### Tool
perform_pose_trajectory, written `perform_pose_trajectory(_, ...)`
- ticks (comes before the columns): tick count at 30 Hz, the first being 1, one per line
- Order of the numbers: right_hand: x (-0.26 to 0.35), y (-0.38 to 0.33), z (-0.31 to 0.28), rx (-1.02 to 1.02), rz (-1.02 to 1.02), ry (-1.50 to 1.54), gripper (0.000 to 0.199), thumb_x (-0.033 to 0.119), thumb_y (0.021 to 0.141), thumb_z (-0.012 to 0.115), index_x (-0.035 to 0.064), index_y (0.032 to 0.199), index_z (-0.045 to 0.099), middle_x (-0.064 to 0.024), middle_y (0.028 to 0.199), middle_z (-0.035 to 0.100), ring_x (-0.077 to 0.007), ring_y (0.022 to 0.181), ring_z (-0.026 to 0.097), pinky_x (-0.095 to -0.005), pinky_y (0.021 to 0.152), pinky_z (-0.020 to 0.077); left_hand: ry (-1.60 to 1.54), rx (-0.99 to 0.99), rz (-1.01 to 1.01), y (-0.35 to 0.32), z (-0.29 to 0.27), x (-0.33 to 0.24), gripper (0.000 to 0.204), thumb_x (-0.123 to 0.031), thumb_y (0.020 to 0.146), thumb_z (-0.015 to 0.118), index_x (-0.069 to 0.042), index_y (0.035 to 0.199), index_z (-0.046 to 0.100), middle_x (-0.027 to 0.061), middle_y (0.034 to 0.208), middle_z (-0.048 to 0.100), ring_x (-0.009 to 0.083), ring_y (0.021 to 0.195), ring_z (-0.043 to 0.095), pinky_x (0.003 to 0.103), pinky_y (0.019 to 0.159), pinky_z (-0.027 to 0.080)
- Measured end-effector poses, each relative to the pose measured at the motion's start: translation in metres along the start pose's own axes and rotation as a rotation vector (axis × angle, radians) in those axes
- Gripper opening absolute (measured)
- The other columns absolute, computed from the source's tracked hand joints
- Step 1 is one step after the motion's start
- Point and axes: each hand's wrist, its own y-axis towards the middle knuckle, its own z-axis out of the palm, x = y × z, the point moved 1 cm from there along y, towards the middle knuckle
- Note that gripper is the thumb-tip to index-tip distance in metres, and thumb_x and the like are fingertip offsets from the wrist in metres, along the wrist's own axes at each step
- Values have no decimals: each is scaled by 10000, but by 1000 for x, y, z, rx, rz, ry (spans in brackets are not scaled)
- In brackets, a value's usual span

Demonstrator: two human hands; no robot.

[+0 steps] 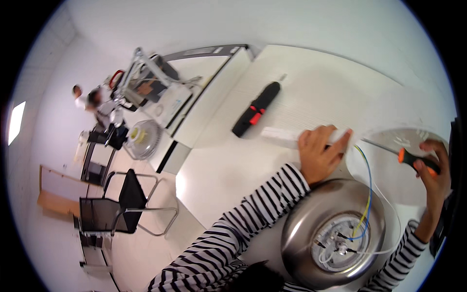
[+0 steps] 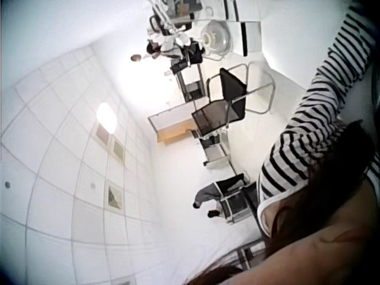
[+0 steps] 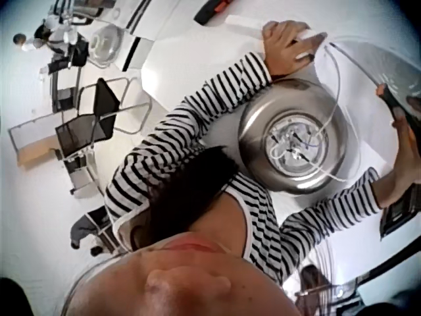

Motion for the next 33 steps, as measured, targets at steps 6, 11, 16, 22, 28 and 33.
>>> perform_pose_trajectory(6, -2, -15, -25, 235, -155, -30, 469, 309, 782, 636, 56, 1107, 412, -123, 1072, 454, -154, 754, 528, -240, 630, 467, -22, -87, -12, 2, 2, -9, 520, -184, 581, 672, -204, 1098, 615, 53, 995, 530, 195, 911, 524, 355, 792, 284)
perform_pose_trajectory(11, 0, -3, -12, 20, -173, -27, 339, 259, 882, 566, 33, 1124, 495, -115, 1013, 584, -159, 759, 597, -227, 618, 481, -34, -4, 14, 4, 6, -5, 527, -168, 634, 632, -176, 1158, 577, 92, 1039, 519, 224, 938, 516, 409, 791, 306)
perform_pose_trajectory(16, 26, 7, 9, -74, -11, 205, 265, 221, 890, 553, -3, 1029, 517, -70, 754, 591, -95, 550, 557, -197, 515, 457, 29, -9, -17, -3, 5, 2, 494, -213, 618, 653, -180, 1109, 625, 52, 1030, 537, 189, 962, 493, 390, 825, 256)
perform_pose_trajectory(22, 25, 3, -4, 0, 145, 264, 287, 252, 882, 556, -3, 1005, 514, -53, 703, 560, -91, 514, 546, -186, 440, 433, 10, 6, 7, 3, 6, -3, 385, -224, 643, 690, -122, 1010, 640, 35, 1029, 552, 179, 944, 497, 346, 837, 259)
perform_pose_trajectory(28, 21, 1, -4, 41, -107, 307, 325, 232, 903, 507, -14, 1112, 470, -42, 729, 547, -79, 541, 522, -185, 470, 430, 3, 9, 12, 2, 5, 0, 342, -226, 647, 694, -98, 957, 625, 41, 1039, 550, 188, 941, 494, 341, 856, 250)
perform_pose_trajectory(33, 27, 3, -1, 3, -141, 225, 297, 237, 905, 509, -11, 1065, 487, -42, 702, 539, -71, 497, 512, -178, 459, 420, -11, -6, 20, 1, 5, -2, 335, -222, 661, 677, -86, 961, 618, 47, 1040, 548, 194, 942, 491, 344, 862, 240)
